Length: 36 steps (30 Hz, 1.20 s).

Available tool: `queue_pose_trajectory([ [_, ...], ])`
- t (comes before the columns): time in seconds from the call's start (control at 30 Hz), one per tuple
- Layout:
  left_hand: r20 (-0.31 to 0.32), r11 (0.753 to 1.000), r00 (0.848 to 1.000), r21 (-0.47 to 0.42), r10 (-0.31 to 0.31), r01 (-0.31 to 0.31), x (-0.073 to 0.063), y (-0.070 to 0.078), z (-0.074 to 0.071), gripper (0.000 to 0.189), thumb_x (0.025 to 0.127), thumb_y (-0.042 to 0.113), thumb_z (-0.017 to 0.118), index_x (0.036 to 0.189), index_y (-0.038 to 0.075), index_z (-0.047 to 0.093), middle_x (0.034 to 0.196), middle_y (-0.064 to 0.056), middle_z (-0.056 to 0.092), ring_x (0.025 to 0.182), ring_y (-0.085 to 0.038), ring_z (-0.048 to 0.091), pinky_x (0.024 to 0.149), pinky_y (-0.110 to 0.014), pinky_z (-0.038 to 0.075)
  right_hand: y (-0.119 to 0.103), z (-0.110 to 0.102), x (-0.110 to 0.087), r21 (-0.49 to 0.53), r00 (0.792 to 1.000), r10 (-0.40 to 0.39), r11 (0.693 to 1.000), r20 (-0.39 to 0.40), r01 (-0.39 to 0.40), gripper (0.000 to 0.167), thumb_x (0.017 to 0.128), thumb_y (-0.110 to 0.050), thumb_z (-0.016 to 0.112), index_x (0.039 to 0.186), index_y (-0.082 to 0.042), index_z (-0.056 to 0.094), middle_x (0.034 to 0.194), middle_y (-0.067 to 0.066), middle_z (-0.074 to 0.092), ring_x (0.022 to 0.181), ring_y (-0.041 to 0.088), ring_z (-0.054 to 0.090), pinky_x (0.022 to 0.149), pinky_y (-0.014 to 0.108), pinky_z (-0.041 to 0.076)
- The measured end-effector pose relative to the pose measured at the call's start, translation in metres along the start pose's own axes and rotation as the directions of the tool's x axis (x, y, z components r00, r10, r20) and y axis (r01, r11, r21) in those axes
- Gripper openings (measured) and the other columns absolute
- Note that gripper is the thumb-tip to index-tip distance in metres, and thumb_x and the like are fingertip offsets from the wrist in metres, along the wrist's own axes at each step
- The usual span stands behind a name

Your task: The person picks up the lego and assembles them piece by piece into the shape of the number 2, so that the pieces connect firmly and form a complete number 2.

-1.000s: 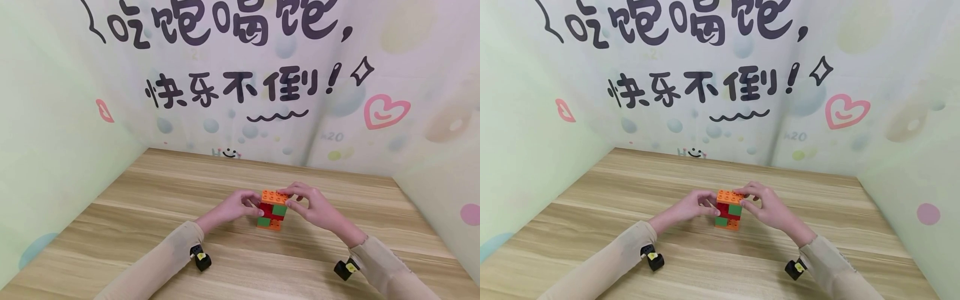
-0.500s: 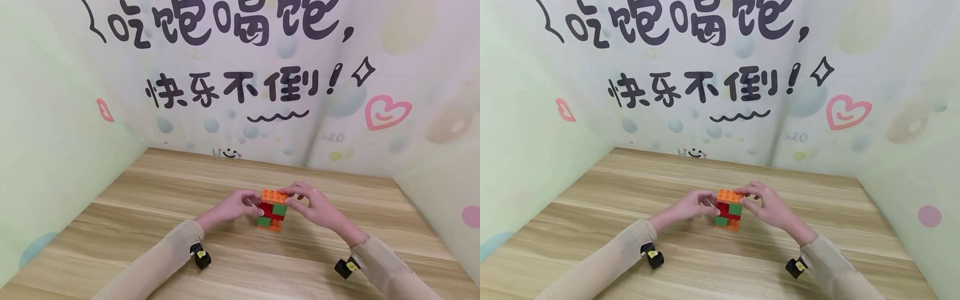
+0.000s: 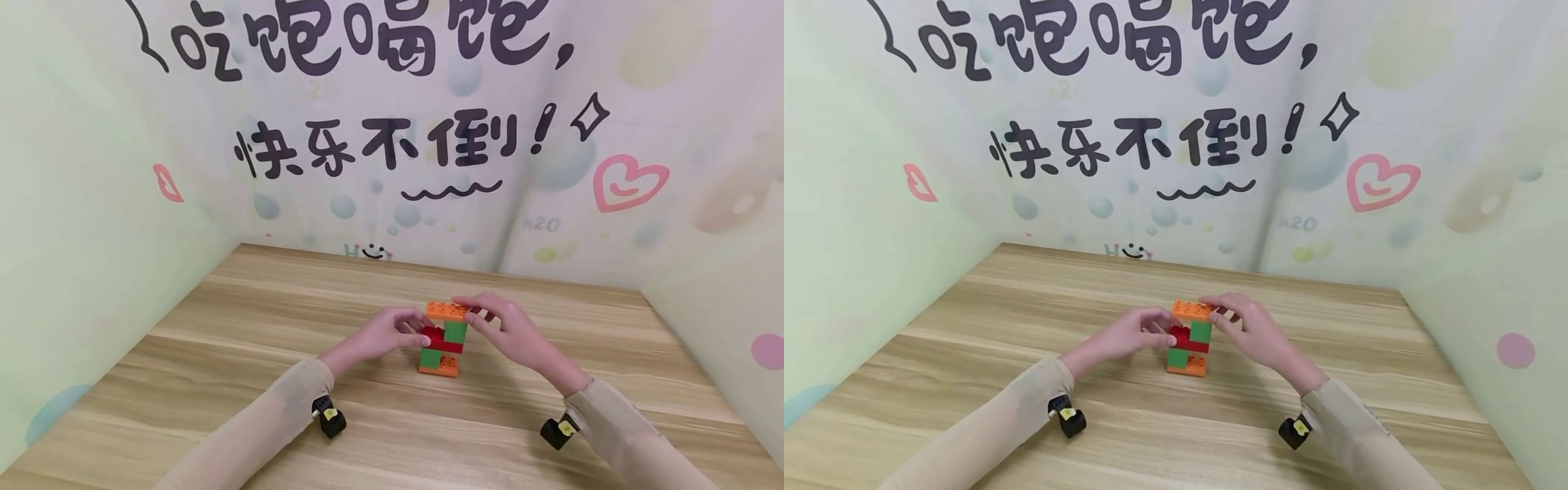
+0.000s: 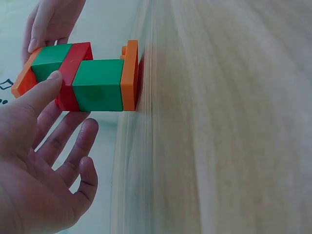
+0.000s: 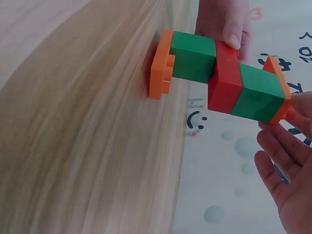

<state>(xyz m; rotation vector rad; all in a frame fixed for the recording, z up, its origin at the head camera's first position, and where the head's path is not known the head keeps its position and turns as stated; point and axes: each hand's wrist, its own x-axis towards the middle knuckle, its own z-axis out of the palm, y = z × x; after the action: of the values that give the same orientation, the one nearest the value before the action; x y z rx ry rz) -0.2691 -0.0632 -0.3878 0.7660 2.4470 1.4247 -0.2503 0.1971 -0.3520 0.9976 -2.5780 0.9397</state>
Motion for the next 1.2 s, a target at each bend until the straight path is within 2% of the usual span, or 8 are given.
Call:
queue_pose_trajectory([
  [0.13,-0.009,1.0,1.0,0.007,0.0,0.0,0.001,-0.001,0.0,0.027,0.089,0.025,0.074,0.114,0.015,0.07,0.105,-0.003,0.072,0.09,-0.015,0.065,0.082,-0.029,0.052,0.004,0.003,-0.002,-0.024,0.999,-0.032,0.999,0.003,0.032,0.042,0.096,-0.023,0.065,0.137,-0.022,0.058,0.125,-0.003,0.068,0.099,0.01,0.061,0.08,0.025,0.053],
  [0.33,-0.017,0.999,0.999,0.012,0.039,-0.039,0.003,-0.002,0.0,0.026,0.09,0.021,0.073,0.113,0.01,0.07,0.105,-0.007,0.072,0.089,-0.015,0.066,0.08,-0.027,0.053,0.009,0.008,-0.008,-0.091,0.997,-0.08,0.992,0.024,0.082,0.074,0.083,-0.025,0.08,0.148,-0.027,0.045,0.13,-0.003,0.06,0.108,0.016,0.057,0.083,0.031,0.053],
  [0.43,-0.02,0.999,0.999,0.002,0.046,-0.046,0.003,-0.002,0.0,0.026,0.09,0.02,0.073,0.113,0.009,0.07,0.105,-0.009,0.073,0.087,-0.015,0.066,0.079,-0.026,0.053,0.011,0.011,-0.009,-0.123,0.995,-0.096,0.988,0.013,0.097,0.082,0.077,-0.022,0.085,0.149,-0.025,0.044,0.136,-0.001,0.056,0.113,0.017,0.055,0.086,0.036,0.054],
  [0.67,-0.027,1.0,0.999,-0.011,0.027,-0.028,0.006,-0.004,0.0,0.026,0.09,0.02,0.072,0.114,0.01,0.07,0.105,-0.009,0.073,0.088,-0.015,0.066,0.079,-0.026,0.052,0.015,0.019,-0.011,-0.123,0.991,-0.128,0.985,-0.033,0.123,0.087,0.072,-0.012,0.088,0.148,-0.02,0.046,0.14,0.002,0.053,0.126,0.021,0.051,0.094,0.047,0.054],
  [0.9,-0.039,0.999,0.999,-0.025,0.03,-0.03,0.008,-0.005,0.001,0.028,0.091,0.02,0.071,0.116,0.007,0.069,0.106,-0.011,0.073,0.088,-0.015,0.067,0.075,-0.024,0.053,0.02,0.025,-0.01,-0.123,0.993,-0.1,0.988,-0.068,0.091,0.089,0.072,-0.012,0.088,0.149,-0.021,0.044,0.139,0.003,0.054,0.117,0.023,0.054,0.084,0.039,0.054],
  [1.07,-0.04,0.998,0.999,-0.042,0.034,-0.035,0.009,-0.007,0.001,0.031,0.092,0.02,0.071,0.119,0.005,0.067,0.108,-0.014,0.073,0.089,-0.017,0.068,0.074,-0.025,0.054,0.023,0.027,-0.007,-0.099,0.995,-0.072,0.993,-0.075,0.064,0.087,0.073,-0.012,0.088,0.148,-0.021,0.045,0.138,0.002,0.055,0.113,0.024,0.054,0.084,0.036,0.051],
  [1.2,-0.036,0.998,0.999,-0.053,0.034,-0.036,0.009,-0.009,0.001,0.035,0.091,0.017,0.071,0.123,0.004,0.066,0.111,-0.015,0.072,0.096,-0.023,0.07,0.076,-0.024,0.054,0.026,0.028,-0.005,-0.07,0.996,-0.044,0.997,-0.072,0.039,0.086,0.073,-0.014,0.087,0.148,-0.021,0.045,0.135,0.001,0.056,0.111,0.026,0.055,0.084,0.034,0.05],
])
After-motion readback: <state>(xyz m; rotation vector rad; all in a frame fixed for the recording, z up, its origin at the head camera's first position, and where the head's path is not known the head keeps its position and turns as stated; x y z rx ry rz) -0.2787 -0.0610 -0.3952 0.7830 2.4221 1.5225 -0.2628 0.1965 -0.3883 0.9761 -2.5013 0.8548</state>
